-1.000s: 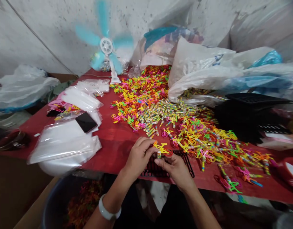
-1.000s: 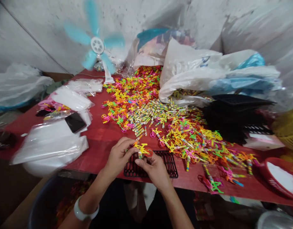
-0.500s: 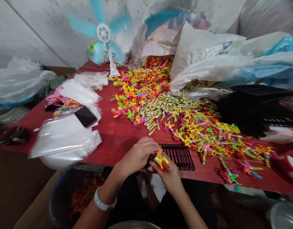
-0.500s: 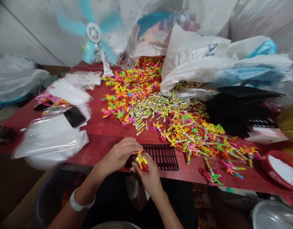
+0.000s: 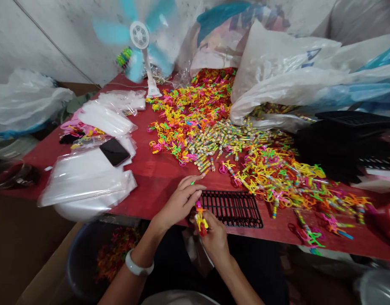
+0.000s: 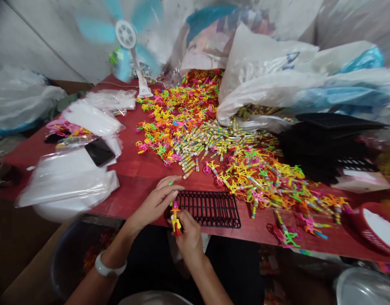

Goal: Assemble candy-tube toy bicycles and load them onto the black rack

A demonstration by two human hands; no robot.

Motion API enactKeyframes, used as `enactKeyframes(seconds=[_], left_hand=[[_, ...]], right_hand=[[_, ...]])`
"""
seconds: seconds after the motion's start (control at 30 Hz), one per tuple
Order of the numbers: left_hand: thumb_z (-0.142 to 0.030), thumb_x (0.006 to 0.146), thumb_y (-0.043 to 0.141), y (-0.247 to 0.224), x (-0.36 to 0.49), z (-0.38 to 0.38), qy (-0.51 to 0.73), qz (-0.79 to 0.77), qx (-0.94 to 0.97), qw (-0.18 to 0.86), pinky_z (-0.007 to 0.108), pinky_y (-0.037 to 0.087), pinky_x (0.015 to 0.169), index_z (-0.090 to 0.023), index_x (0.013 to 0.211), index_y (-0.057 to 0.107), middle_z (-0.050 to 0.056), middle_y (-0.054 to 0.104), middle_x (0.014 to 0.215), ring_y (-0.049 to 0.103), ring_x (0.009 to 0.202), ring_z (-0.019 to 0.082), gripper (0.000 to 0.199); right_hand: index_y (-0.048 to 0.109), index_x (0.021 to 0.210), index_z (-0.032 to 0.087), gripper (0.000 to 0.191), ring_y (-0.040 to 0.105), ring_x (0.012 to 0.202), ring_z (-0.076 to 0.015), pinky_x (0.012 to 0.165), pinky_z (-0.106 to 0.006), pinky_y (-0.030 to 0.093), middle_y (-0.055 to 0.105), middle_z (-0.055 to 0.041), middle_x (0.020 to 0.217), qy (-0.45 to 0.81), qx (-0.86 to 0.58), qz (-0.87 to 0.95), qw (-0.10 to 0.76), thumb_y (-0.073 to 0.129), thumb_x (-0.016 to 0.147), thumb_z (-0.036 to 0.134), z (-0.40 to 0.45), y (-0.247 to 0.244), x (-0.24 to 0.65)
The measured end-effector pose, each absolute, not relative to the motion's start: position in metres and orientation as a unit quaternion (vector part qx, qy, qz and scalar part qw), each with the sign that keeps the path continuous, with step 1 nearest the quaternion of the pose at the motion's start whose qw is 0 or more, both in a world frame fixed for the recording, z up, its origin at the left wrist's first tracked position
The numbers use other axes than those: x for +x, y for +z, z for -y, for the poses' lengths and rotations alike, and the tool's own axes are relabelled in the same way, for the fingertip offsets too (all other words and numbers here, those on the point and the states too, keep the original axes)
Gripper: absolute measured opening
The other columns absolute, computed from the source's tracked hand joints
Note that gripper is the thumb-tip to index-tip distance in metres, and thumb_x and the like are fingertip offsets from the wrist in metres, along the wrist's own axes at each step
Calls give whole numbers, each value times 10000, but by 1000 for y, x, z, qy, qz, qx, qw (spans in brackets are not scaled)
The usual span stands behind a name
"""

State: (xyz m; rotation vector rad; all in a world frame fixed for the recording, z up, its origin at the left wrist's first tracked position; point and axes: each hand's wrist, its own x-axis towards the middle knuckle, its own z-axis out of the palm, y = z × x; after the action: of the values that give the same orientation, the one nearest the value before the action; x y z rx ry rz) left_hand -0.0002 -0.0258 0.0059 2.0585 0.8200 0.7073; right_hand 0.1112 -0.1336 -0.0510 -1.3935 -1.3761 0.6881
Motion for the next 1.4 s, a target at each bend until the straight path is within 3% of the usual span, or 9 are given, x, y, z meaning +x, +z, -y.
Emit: enactKeyframes(seconds=[0.2,0.5,0.67,0.77,0.9,1.07,1.2,1.3,1.4], left_hand=[[-297,962,384,9,-1,24,270,-328,806,412,420,328,1110,-210,1009,651,77,554,1295,400,1294,196,285],[-281,926,450,9,3,36,286,-352,807,377,460,280,1123,-202,879,573,92,475,1360,314,1354,228,153],[-168,913,391,7,5,37,284,-355,816,358,459,297,1114,-211,901,557,91,467,1353,318,1350,216,172],[-154,906,388,5,5,36,289,-352,818,352,461,305,1113,-212,895,562,88,469,1354,317,1353,219,184],[-183,912,411,7,3,38,300,-371,812,338,471,299,1116,-222,1033,587,95,413,1415,320,1361,238,217],[-295,928,460,11,7,36,339,-393,775,362,428,292,1127,-256,1328,447,101,376,1455,333,1366,219,403],[-343,933,444,10,15,23,385,-453,693,407,375,394,1053,-202,1252,515,103,558,1293,505,1227,196,356],[-334,903,503,15,18,10,376,-453,693,416,369,417,1028,-202,1199,572,88,597,1263,549,1175,202,332],[-302,863,574,25,20,-1,322,-399,743,430,353,473,950,-219,1098,639,56,674,1133,616,1055,202,258]], right_hand=[[565,878,216,213,597,729,-151,647,-224,482,589,-18,777,168,-568,658,465,450,846,40,134,-51,114],[575,870,200,293,601,718,-161,637,-239,470,610,-33,787,240,-605,638,412,411,726,4,131,-46,111],[641,961,208,245,613,733,-162,673,-264,485,643,-49,872,198,-645,609,417,421,875,142,98,-22,175],[692,924,173,254,596,827,-206,759,-314,455,646,-98,911,44,-761,564,318,441,898,205,56,-11,218],[694,652,140,140,567,852,-260,781,-352,419,632,-129,777,-2,-813,549,194,618,767,163,10,-8,243],[692,775,147,121,561,809,-213,766,-325,440,623,-91,826,17,-788,545,287,646,768,259,5,-16,238],[616,764,180,233,530,656,-160,647,-296,449,585,-26,765,151,-705,464,514,676,732,403,29,-20,222],[573,754,200,290,525,612,-147,599,-276,434,572,13,683,302,-642,428,560,707,700,452,46,-18,203],[571,776,200,294,526,630,-133,617,-263,431,577,25,704,346,-619,413,572,760,659,392,55,-9,188]])
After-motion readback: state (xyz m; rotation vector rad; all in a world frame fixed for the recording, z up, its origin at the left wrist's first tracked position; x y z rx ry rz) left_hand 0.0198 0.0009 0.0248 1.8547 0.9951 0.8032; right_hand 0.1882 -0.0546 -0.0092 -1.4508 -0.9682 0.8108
